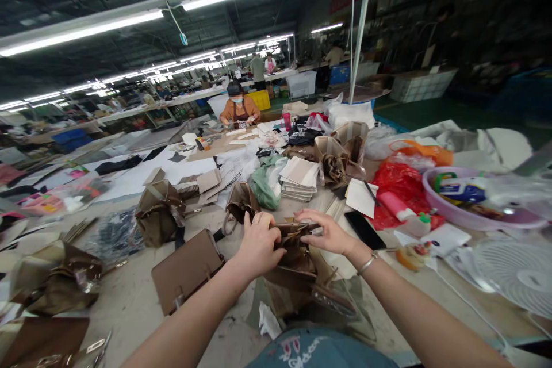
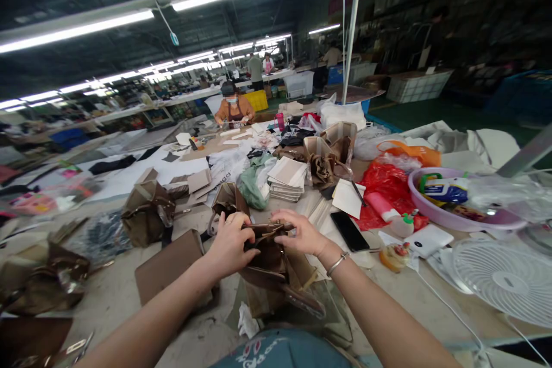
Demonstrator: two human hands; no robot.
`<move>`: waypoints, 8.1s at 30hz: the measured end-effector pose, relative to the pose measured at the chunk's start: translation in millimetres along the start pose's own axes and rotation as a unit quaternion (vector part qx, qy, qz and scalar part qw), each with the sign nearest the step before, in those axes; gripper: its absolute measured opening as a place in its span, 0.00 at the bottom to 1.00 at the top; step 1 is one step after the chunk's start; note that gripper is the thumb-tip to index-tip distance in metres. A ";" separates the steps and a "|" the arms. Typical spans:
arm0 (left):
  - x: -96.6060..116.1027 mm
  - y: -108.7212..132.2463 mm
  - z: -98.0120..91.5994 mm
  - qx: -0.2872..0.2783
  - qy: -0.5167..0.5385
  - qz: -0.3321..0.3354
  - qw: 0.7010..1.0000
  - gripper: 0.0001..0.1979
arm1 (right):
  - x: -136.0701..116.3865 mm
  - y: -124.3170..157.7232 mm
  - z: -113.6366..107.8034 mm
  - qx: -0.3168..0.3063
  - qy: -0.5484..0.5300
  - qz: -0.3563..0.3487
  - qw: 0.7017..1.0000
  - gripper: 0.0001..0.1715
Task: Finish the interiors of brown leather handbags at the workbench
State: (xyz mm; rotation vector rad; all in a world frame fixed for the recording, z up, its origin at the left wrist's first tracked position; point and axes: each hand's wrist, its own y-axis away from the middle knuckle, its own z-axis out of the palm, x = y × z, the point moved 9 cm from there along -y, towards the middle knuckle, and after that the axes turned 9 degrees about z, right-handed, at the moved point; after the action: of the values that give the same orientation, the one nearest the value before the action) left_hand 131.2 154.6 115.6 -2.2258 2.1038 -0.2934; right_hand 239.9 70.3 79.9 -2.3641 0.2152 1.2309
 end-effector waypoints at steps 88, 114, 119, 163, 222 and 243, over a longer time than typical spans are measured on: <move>14.2 -11.6 21.3 0.010 0.022 0.068 0.997 0.06 | -15.8 1.5 14.9 0.003 0.154 -0.096 0.983 0.08; -4.0 -26.2 16.8 0.058 0.022 0.011 0.998 0.08 | 12.8 -10.5 11.2 0.051 0.002 0.015 0.999 0.09; -8.3 -28.7 19.8 0.057 0.017 0.003 0.998 0.07 | 23.8 -11.3 9.3 0.072 0.012 0.031 0.997 0.22; -18.9 -32.6 23.1 0.068 0.035 -0.017 0.997 0.06 | -5.5 -32.0 25.4 -0.007 0.219 -0.023 0.976 0.13; -67.2 -5.9 10.7 0.118 0.039 -0.106 0.987 0.07 | 5.8 -50.3 38.2 -0.082 0.220 0.035 0.971 0.22; -69.1 8.0 8.5 0.142 0.094 -0.115 0.979 0.03 | -14.1 -70.7 68.7 -0.100 0.442 0.019 0.891 0.22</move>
State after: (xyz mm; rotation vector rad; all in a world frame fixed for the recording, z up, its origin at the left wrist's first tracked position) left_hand 121.6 222.1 99.3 -2.3391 1.7413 -0.7940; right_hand 205.4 163.8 80.8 -2.9534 0.4306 0.0948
